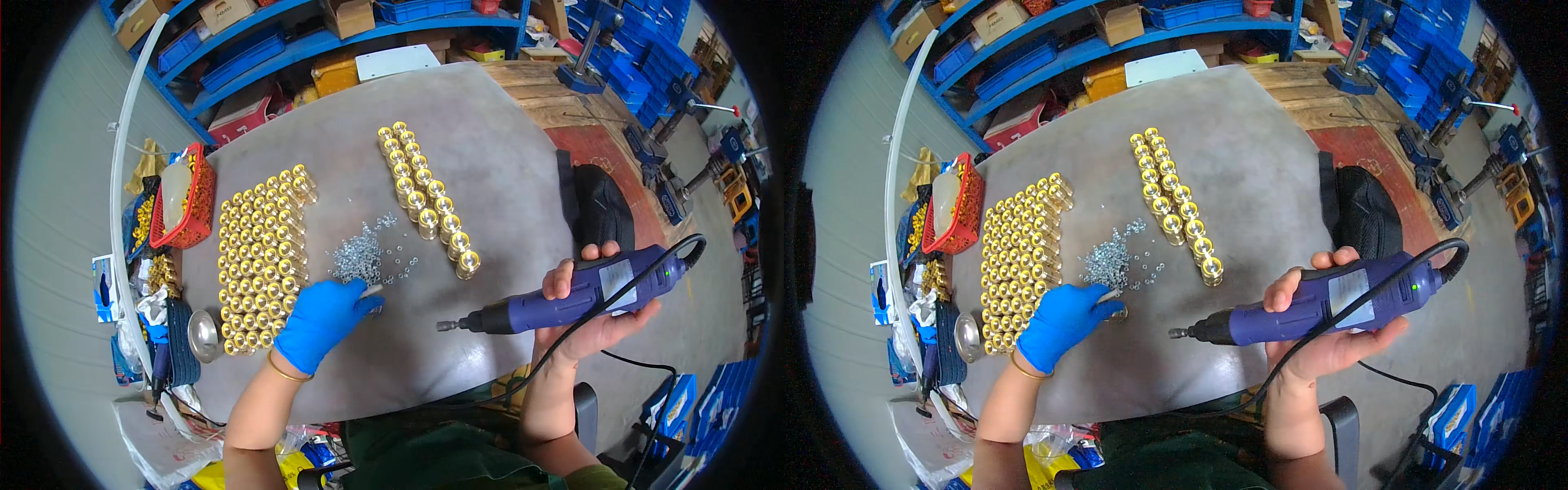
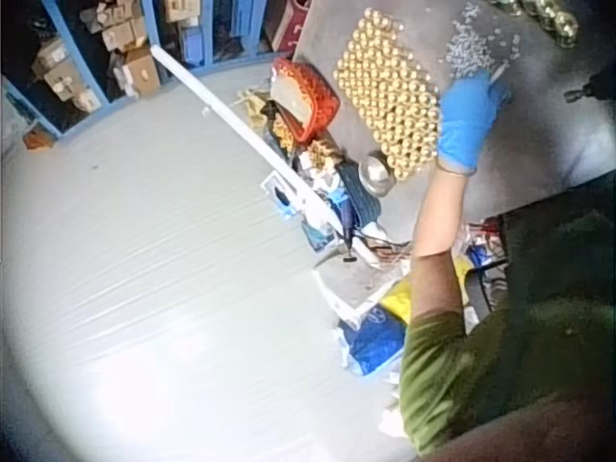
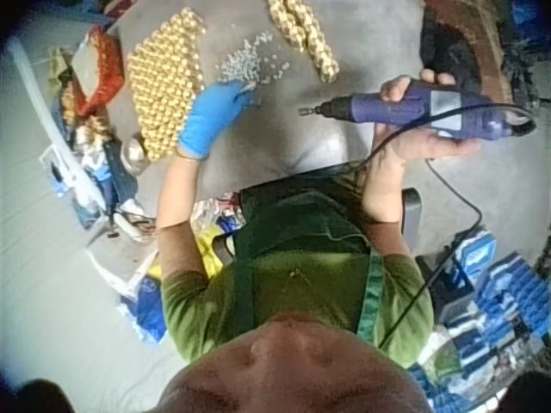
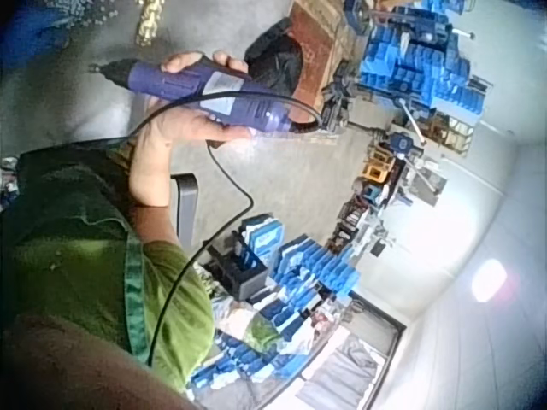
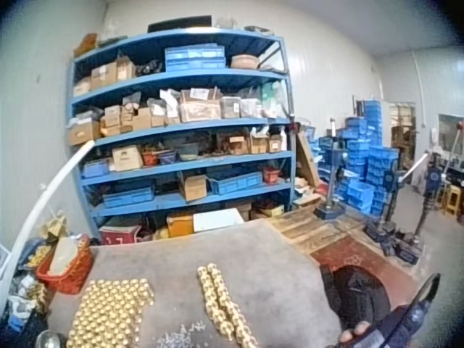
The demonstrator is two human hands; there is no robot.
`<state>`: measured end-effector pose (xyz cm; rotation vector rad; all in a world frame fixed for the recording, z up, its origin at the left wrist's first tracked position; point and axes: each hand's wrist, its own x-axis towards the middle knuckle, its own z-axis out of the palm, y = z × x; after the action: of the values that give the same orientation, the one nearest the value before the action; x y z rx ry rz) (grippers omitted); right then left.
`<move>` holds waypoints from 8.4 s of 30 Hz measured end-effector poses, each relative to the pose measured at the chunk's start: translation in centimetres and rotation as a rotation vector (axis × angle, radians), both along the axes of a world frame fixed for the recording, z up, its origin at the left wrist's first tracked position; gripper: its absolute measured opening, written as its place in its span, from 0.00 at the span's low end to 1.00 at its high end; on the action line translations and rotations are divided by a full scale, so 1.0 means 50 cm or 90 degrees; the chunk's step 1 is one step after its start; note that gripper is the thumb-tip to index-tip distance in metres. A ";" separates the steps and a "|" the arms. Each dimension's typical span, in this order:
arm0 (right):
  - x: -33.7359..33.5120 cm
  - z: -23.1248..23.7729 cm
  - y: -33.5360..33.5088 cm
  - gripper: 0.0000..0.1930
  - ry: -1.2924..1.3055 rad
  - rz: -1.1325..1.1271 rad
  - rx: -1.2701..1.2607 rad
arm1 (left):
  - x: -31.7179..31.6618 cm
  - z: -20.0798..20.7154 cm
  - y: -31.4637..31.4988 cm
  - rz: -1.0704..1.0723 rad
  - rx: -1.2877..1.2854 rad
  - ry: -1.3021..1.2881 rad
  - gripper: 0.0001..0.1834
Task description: Assembling small metal components using an electric screwdriver at a metal fabrication station.
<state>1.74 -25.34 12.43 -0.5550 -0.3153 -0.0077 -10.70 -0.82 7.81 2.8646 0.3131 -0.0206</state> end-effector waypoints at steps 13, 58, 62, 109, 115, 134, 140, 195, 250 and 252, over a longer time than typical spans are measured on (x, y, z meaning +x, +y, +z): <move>0.003 -0.011 0.019 0.41 0.131 0.011 -0.020 | -0.010 -0.009 0.012 0.226 -0.450 0.037 0.17; -0.016 -0.022 0.048 0.41 0.164 0.036 -0.074 | -0.096 -0.155 -0.072 0.200 -0.392 -0.346 0.19; -0.019 -0.023 0.050 0.41 0.164 0.040 -0.081 | -0.058 -0.175 -0.119 0.245 -0.664 -0.477 0.11; -0.060 -0.149 0.076 0.29 -0.829 0.216 -0.986 | -0.108 -0.014 -0.111 0.395 -1.049 -0.362 0.29; -0.066 -0.053 0.065 0.15 -0.439 0.353 -0.776 | -0.114 -0.056 -0.150 0.228 -0.451 -0.263 0.34; -0.114 0.052 0.060 0.18 -1.113 0.381 -0.576 | -0.105 0.005 -0.091 -0.402 -1.141 0.686 0.15; -0.134 -0.023 0.042 0.09 -0.603 0.624 -0.531 | -0.124 0.073 -0.102 -0.287 -0.675 0.387 0.13; 0.026 -0.008 0.033 0.30 -0.663 0.350 -0.855 | -0.099 -0.068 -0.022 0.089 -0.257 -0.181 0.17; 0.036 -0.029 -0.082 0.37 -0.194 -0.014 -0.143 | 0.099 -0.139 -0.008 0.120 -0.588 -0.117 0.09; 0.038 -0.032 -0.085 0.37 -0.194 -0.014 -0.149 | 0.104 -0.137 -0.012 0.139 -0.588 -0.107 0.09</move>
<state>3.66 -29.58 10.85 -0.7911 -0.6119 -0.0786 -5.47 -1.41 0.97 1.8954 0.4371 0.0914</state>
